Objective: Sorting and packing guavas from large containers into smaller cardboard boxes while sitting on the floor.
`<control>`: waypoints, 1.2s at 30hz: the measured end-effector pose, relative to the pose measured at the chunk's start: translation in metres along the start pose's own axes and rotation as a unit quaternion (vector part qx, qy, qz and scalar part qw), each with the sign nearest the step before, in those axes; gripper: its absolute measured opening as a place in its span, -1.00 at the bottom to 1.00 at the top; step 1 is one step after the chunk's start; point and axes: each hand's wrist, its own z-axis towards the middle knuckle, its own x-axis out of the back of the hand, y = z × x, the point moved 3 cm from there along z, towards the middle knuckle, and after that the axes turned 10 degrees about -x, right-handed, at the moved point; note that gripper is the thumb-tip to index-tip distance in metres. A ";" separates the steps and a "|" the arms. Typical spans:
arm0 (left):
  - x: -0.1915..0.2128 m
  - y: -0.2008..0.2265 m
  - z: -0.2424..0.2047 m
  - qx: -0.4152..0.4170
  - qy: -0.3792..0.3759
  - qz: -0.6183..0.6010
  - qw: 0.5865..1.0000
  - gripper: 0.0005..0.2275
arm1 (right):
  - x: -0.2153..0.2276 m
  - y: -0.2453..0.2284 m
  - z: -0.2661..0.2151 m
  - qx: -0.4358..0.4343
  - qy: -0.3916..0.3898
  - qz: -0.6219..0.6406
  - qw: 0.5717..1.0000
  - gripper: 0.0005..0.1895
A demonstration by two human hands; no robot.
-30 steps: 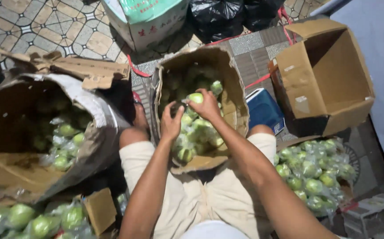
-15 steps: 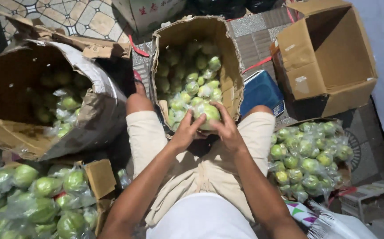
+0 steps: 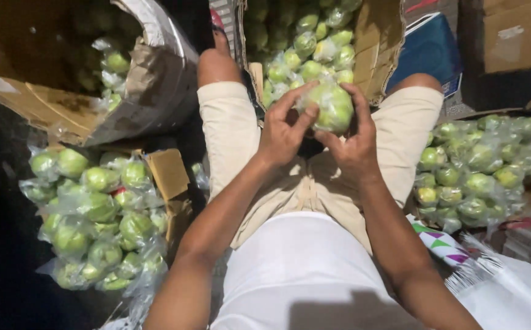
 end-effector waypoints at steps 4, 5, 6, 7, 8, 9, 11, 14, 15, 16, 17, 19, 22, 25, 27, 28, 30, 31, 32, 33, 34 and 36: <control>0.001 0.012 -0.008 -0.040 0.004 0.012 0.999 -0.62 | 0.006 0.007 -0.011 0.037 -0.017 0.039 0.998 -0.05; 0.003 0.017 -0.005 -0.041 0.001 0.018 0.999 -0.61 | 0.004 0.006 -0.010 0.025 -0.020 0.063 0.997 -0.04; 0.005 0.023 -0.002 -0.042 -0.002 0.023 0.999 -0.61 | 0.002 0.005 -0.010 0.013 -0.024 0.088 0.996 -0.03; 0.007 0.022 -0.001 -0.041 -0.002 0.025 0.999 -0.61 | 0.003 0.008 -0.009 0.012 -0.024 0.091 0.996 -0.03; 0.008 0.021 -0.001 -0.045 -0.033 0.018 0.998 -0.52 | 0.003 0.011 -0.008 0.001 -0.038 0.087 0.996 -0.03; 0.006 0.020 -0.004 -0.045 -0.065 0.006 0.997 -0.43 | 0.005 0.014 -0.012 -0.014 -0.049 0.080 0.995 -0.03; 0.004 0.014 -0.013 -0.042 -0.080 -0.015 0.996 -0.39 | 0.002 0.010 -0.018 -0.024 -0.052 0.078 0.995 -0.04; 0.004 0.011 -0.016 -0.057 -0.102 -0.014 0.993 -0.31 | 0.002 0.003 -0.016 -0.034 -0.061 0.085 0.994 -0.05; 0.003 0.011 -0.022 -0.062 -0.111 0.002 0.992 -0.24 | 0.003 0.001 -0.020 -0.046 -0.063 0.091 0.993 -0.05; 0.003 0.015 -0.023 -0.058 -0.112 0.002 0.992 -0.24 | 0.002 -0.004 -0.020 -0.049 -0.062 0.092 0.993 -0.05; 0.002 0.018 -0.021 -0.068 -0.107 0.011 0.992 -0.24 | 0.002 -0.009 -0.018 -0.045 -0.066 0.086 0.993 -0.08; 0.001 0.022 -0.019 -0.079 -0.102 0.022 0.991 -0.23 | 0.002 -0.017 -0.017 -0.038 -0.070 0.080 0.994 -0.11; 0.001 0.018 -0.017 -0.063 -0.101 0.026 0.993 -0.17 | 0.004 -0.013 -0.018 -0.069 -0.060 0.084 0.992 -0.23; -0.002 0.008 -0.019 -0.076 -0.084 0.034 0.993 -0.19 | 0.014 0.004 -0.022 -0.095 -0.048 0.085 0.991 -0.30; -0.001 0.010 -0.018 -0.081 -0.077 0.037 0.993 -0.24 | 0.022 0.010 -0.021 -0.119 -0.067 0.004 0.991 -0.31; -0.001 0.006 -0.017 -0.083 -0.077 0.038 0.993 -0.24 | 0.020 0.003 -0.015 -0.117 -0.067 0.004 0.991 -0.31; 0.000 0.000 -0.023 -0.086 -0.095 0.043 0.991 -0.22 | 0.019 -0.011 -0.012 -0.135 0.007 -0.050 0.990 -0.53; 0.000 0.000 -0.023 -0.085 -0.098 0.040 0.991 -0.22 | 0.017 -0.009 -0.013 -0.137 0.011 -0.052 0.989 -0.53; -0.001 0.001 -0.022 -0.091 -0.106 0.025 0.990 -0.24 | 0.018 -0.010 -0.013 -0.104 0.064 -0.040 0.992 -0.73; 0.000 0.003 -0.021 -0.099 -0.111 0.013 0.989 -0.25 | 0.018 -0.010 -0.012 -0.067 0.114 -0.027 0.991 -0.93; -0.002 -0.004 -0.027 -0.099 -0.111 0.013 0.989 -0.25 | 0.019 -0.014 -0.012 -0.067 0.114 -0.027 0.991 -0.93; -0.002 -0.023 -0.039 -0.022 -0.096 -0.051 0.994 -0.32 | 0.019 -0.021 -0.010 -0.056 0.138 -0.068 0.986 -0.95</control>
